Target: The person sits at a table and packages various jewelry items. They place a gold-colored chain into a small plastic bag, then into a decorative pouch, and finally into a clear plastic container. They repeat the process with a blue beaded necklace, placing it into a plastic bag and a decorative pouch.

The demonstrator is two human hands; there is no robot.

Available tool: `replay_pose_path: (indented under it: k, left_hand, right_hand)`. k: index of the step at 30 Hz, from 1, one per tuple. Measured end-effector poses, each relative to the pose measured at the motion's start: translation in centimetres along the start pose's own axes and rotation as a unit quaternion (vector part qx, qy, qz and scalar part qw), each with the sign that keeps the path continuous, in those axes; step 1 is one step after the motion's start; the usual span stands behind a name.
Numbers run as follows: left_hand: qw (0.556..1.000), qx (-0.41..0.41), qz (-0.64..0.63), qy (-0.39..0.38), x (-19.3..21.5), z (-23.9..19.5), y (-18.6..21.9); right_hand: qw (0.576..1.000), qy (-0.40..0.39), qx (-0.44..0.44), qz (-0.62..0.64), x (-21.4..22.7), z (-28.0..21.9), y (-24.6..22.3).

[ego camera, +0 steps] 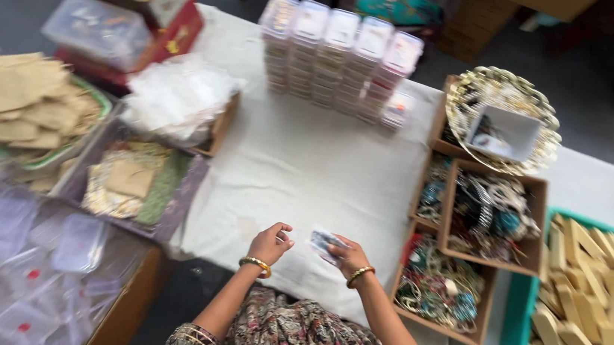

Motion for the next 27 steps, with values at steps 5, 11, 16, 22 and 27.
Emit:
replay_pose_path:
  k: [5,11,16,22,27]
  left_hand:
    - [0.992,0.045,0.080,0.090,10.5,-0.9,-3.5]
    - [0.947,0.055,0.017,0.316,24.6,-2.6,-9.8]
    - [0.886,0.098,-0.092,0.443,33.6,-4.3,-14.4]
    - [0.899,0.140,-0.050,0.411,37.2,-0.4,-20.0]
    - [0.940,0.064,0.194,0.275,37.0,4.9,-18.5]
  right_hand:
    - [0.999,0.034,-0.023,0.034,-1.8,1.2,-1.0]
    - [0.996,0.073,-0.021,0.054,-2.3,4.1,-0.6]
    - [0.995,0.089,-0.026,0.037,-4.4,5.2,-0.9]
    - [0.993,0.110,-0.046,0.001,-6.6,5.8,-0.8]
    - [0.995,0.084,-0.043,-0.012,-7.5,6.2,-0.7]
Point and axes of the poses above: each hand's wrist, its own z-axis towards the middle knuckle, its own x-axis out of the back of the hand, y = z × x, the point moved 6 cm from there along z, towards the middle knuckle, and after that the axes turned 3 degrees about x, right-handed, at the moved point
